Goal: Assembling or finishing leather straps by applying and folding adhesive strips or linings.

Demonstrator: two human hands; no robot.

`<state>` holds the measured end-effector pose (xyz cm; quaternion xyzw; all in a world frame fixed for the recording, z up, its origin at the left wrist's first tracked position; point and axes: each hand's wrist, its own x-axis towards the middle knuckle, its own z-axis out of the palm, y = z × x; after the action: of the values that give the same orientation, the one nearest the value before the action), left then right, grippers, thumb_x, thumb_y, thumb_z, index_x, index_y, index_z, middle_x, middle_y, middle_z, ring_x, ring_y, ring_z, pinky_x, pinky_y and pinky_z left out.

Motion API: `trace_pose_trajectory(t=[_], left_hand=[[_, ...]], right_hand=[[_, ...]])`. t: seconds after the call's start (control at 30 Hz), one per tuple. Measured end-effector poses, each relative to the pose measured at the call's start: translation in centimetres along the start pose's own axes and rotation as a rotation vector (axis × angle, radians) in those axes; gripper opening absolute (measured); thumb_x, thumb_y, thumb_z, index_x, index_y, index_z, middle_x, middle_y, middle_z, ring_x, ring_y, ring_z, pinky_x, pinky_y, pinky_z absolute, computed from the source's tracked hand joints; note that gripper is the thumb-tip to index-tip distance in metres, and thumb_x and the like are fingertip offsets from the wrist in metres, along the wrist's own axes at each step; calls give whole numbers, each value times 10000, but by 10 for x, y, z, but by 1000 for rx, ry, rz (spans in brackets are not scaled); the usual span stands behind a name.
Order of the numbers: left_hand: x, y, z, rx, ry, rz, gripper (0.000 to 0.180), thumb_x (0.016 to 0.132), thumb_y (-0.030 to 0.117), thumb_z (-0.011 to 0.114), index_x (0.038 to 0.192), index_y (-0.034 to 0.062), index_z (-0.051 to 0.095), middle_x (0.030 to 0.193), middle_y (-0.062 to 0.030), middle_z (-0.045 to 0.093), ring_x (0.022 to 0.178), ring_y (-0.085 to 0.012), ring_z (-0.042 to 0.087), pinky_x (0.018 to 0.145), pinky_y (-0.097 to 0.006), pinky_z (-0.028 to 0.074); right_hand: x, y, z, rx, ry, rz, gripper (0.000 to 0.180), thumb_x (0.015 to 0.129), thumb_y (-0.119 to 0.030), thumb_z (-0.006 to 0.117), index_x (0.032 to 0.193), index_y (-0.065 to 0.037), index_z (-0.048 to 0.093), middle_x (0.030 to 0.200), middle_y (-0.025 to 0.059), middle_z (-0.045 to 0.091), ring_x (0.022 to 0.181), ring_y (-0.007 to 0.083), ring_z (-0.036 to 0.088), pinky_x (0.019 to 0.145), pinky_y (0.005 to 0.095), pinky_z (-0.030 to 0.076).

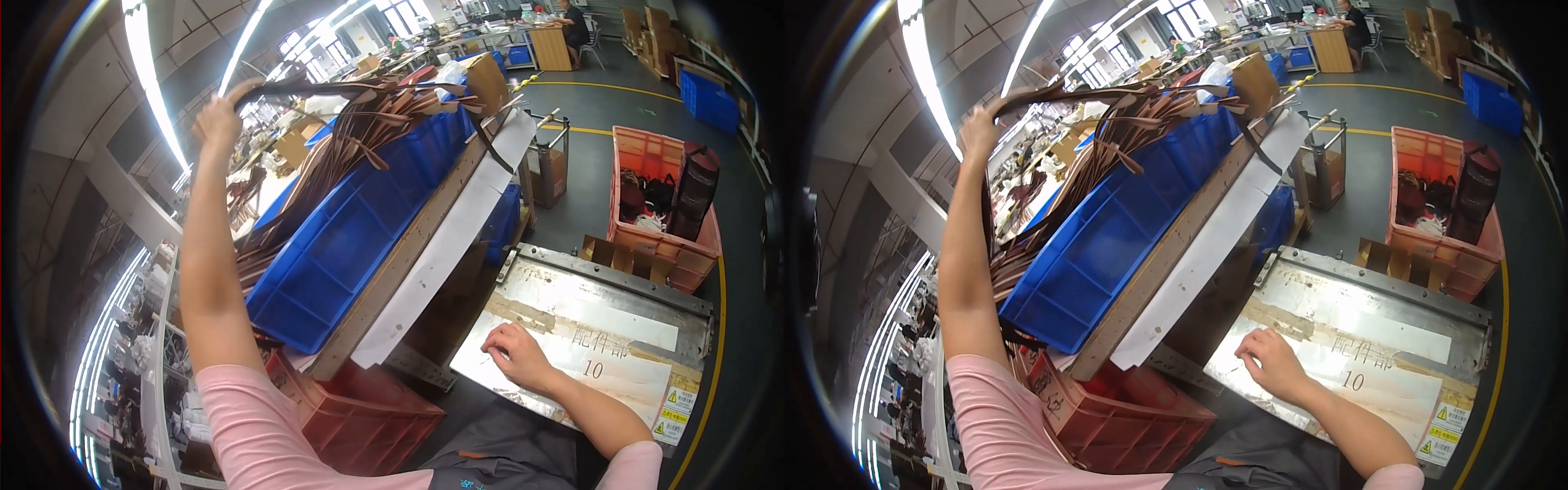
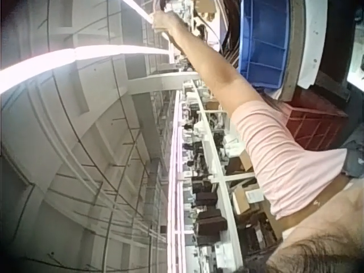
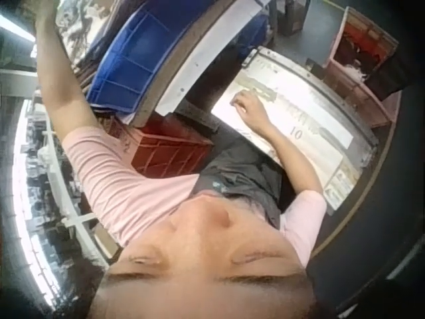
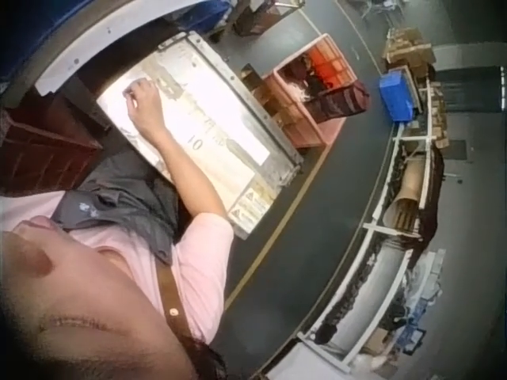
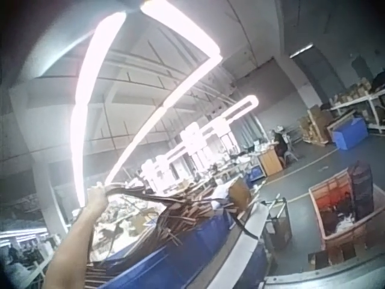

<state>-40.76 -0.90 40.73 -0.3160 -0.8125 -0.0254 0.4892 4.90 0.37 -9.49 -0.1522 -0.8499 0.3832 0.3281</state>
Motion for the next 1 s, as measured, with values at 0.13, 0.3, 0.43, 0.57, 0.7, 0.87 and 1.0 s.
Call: trace_pose_trajectory(t=[0.13,0.3,0.43,0.57,0.7,0.87,1.0], left_hand=[[8,30,-91,-32,131,64,282,968,219,641,1186,43,610,1145,-287,766,1116,-466,745,963,-559,575],[-83,128,-218,-196,324,138,292,954,46,615,1207,-79,691,972,-218,772,925,-316,779,802,-424,635],[-175,170,-272,-251,486,521,138,885,47,628,828,-15,736,835,-230,741,810,-411,761,735,-492,594],[-263,209,-333,-643,353,616,174,922,18,632,1076,-63,641,790,-186,707,750,-336,738,727,-430,602],[-312,255,-300,-952,628,722,125,874,121,682,946,32,632,775,-163,694,706,-272,738,697,-378,575],[-325,245,-316,-1317,447,965,710,874,330,831,1423,-58,604,938,-207,744,846,-406,732,816,-469,581],[-278,232,-308,-1817,-186,881,610,1011,636,664,1055,50,828,985,-80,788,892,-157,744,884,-316,550]], right_hand=[[-1,2,3,12,65,-5,74,950,-74,669,995,-64,726,1009,120,699,1013,334,636,937,444,519],[36,-56,-37,354,50,125,316,1043,-196,678,1306,-31,737,1329,134,748,1204,293,729,1065,394,551],[61,-154,-87,945,17,-132,822,1078,-486,657,1653,20,359,1613,236,509,1510,312,491,1244,409,399],[60,-221,-158,1532,355,-355,759,1061,-432,695,1558,88,452,1554,232,565,1464,314,533,1240,400,409],[18,-250,-204,1158,658,-240,487,1057,-325,689,1359,52,628,1335,160,701,1230,229,664,1094,358,512],[-20,-272,-261,905,723,-83,260,1008,-183,697,1137,32,765,1184,124,793,1028,173,758,991,313,582],[-55,-305,-304,662,529,141,280,960,-193,688,1064,62,739,943,125,760,802,194,744,884,365,626]])
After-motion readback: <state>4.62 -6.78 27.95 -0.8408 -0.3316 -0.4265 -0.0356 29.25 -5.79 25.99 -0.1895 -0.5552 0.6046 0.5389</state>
